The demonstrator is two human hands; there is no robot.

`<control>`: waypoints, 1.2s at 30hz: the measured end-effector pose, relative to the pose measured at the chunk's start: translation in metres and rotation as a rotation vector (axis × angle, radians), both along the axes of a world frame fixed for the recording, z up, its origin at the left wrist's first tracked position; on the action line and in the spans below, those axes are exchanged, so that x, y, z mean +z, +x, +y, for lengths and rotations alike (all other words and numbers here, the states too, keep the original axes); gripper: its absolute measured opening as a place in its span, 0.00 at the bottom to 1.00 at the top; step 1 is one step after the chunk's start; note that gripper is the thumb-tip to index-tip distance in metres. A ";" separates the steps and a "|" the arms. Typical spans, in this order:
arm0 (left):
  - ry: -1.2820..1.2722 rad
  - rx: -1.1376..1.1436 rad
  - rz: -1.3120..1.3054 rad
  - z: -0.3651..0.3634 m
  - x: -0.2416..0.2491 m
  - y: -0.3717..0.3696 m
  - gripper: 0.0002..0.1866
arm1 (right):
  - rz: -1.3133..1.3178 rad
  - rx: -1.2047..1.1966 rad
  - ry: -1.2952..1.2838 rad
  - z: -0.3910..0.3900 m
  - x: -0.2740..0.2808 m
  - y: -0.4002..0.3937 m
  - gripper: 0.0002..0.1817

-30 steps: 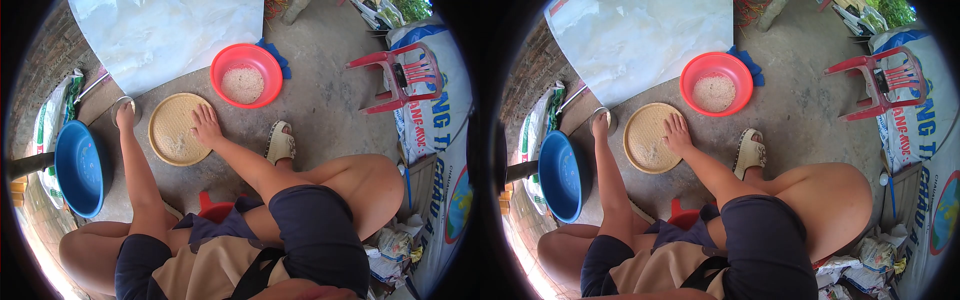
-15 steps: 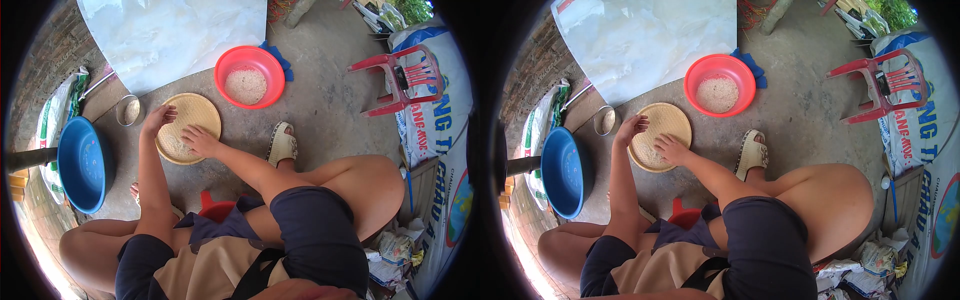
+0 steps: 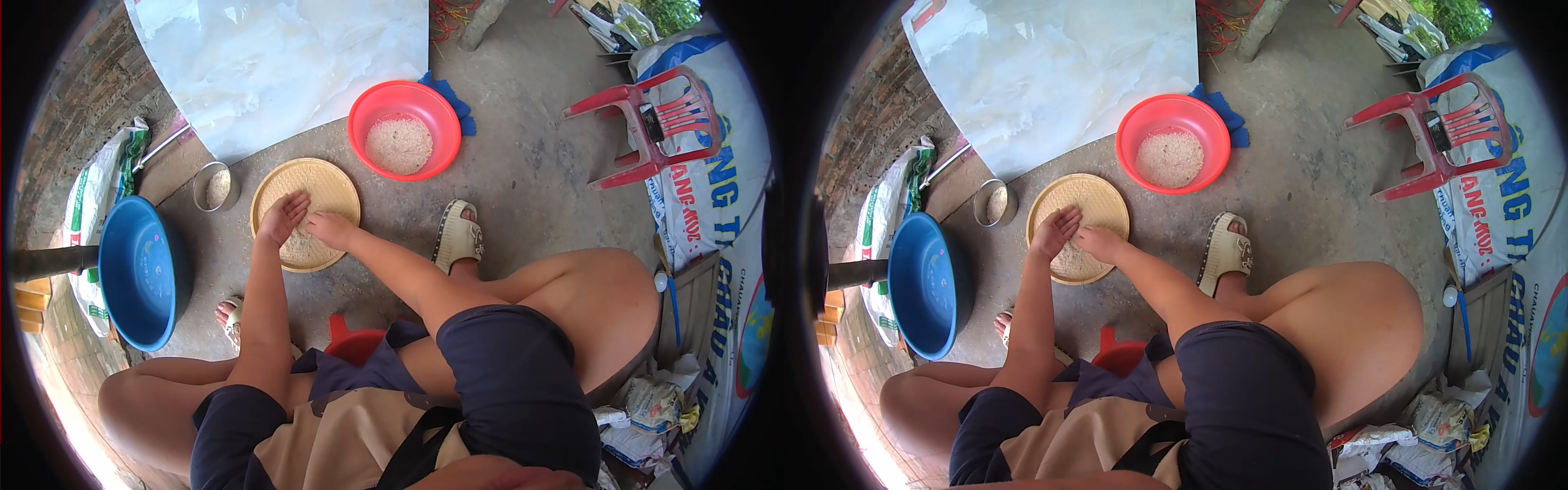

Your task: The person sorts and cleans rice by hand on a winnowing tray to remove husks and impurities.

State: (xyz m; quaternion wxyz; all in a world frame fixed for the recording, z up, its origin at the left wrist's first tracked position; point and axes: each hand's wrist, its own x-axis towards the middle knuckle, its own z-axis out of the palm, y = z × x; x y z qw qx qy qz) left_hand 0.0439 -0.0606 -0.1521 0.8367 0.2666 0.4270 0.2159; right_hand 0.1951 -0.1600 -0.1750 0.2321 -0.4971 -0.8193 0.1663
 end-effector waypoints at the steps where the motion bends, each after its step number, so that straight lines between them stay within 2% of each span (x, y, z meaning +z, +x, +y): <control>1: -0.030 0.056 -0.076 -0.003 0.000 -0.001 0.21 | -0.001 -0.003 0.003 0.001 0.001 0.000 0.07; 4: -0.071 0.134 -0.175 -0.008 -0.005 -0.001 0.23 | 0.006 -0.144 0.011 0.004 0.001 0.001 0.06; 6: -0.081 0.158 -0.198 -0.009 -0.006 -0.001 0.23 | 0.225 -0.470 -0.078 0.006 0.002 0.002 0.04; 7: -0.092 0.148 -0.196 -0.009 -0.005 0.001 0.23 | 0.226 -0.470 -0.077 0.009 0.003 0.003 0.04; 9: -0.103 0.139 -0.195 -0.011 -0.003 0.005 0.23 | 0.325 -0.714 -0.061 0.017 0.009 0.007 0.03; 10: -0.119 0.132 -0.190 -0.011 -0.001 0.009 0.22 | 0.324 -0.714 -0.060 0.021 0.014 0.007 0.03; 12: -0.140 0.122 -0.186 -0.006 -0.004 0.013 0.22 | 0.478 -0.686 -0.010 0.031 0.026 -0.001 0.03; 16: -0.134 0.113 -0.237 0.010 -0.024 0.013 0.19 | 0.485 -0.548 -0.014 0.038 0.061 -0.024 0.04; 18: -0.144 0.130 -0.320 0.015 -0.024 0.013 0.17 | 0.494 -0.547 0.178 0.037 0.065 -0.031 0.07; 19: -0.145 0.130 -0.321 0.019 -0.023 0.012 0.17 | 0.494 -0.546 0.178 0.035 0.062 -0.031 0.07; 21: -0.168 0.404 -0.196 0.023 -0.019 0.011 0.18 | 0.336 -0.433 0.122 0.030 0.055 -0.026 0.14; 22: -0.172 0.476 -0.142 0.025 -0.015 0.009 0.19 | 0.335 -0.432 0.124 0.026 0.051 -0.024 0.14; 24: -0.175 0.484 -0.130 0.027 -0.008 0.004 0.19 | 0.094 -0.266 0.074 0.013 0.045 -0.020 0.22; 27: -0.178 0.504 -0.076 0.028 -0.002 -0.002 0.19 | -0.051 -0.185 0.076 0.003 0.035 -0.015 0.26; 31: -0.160 0.593 -0.091 0.030 0.002 -0.006 0.19 | -0.145 -0.116 0.107 -0.002 0.015 -0.010 0.24; 34: -0.162 0.630 -0.132 0.032 0.003 -0.004 0.19 | -0.102 -0.070 0.138 0.005 0.014 -0.005 0.20; 36: -0.157 0.634 -0.135 0.033 0.002 -0.002 0.19 | -0.174 0.062 0.039 0.007 0.016 0.000 0.14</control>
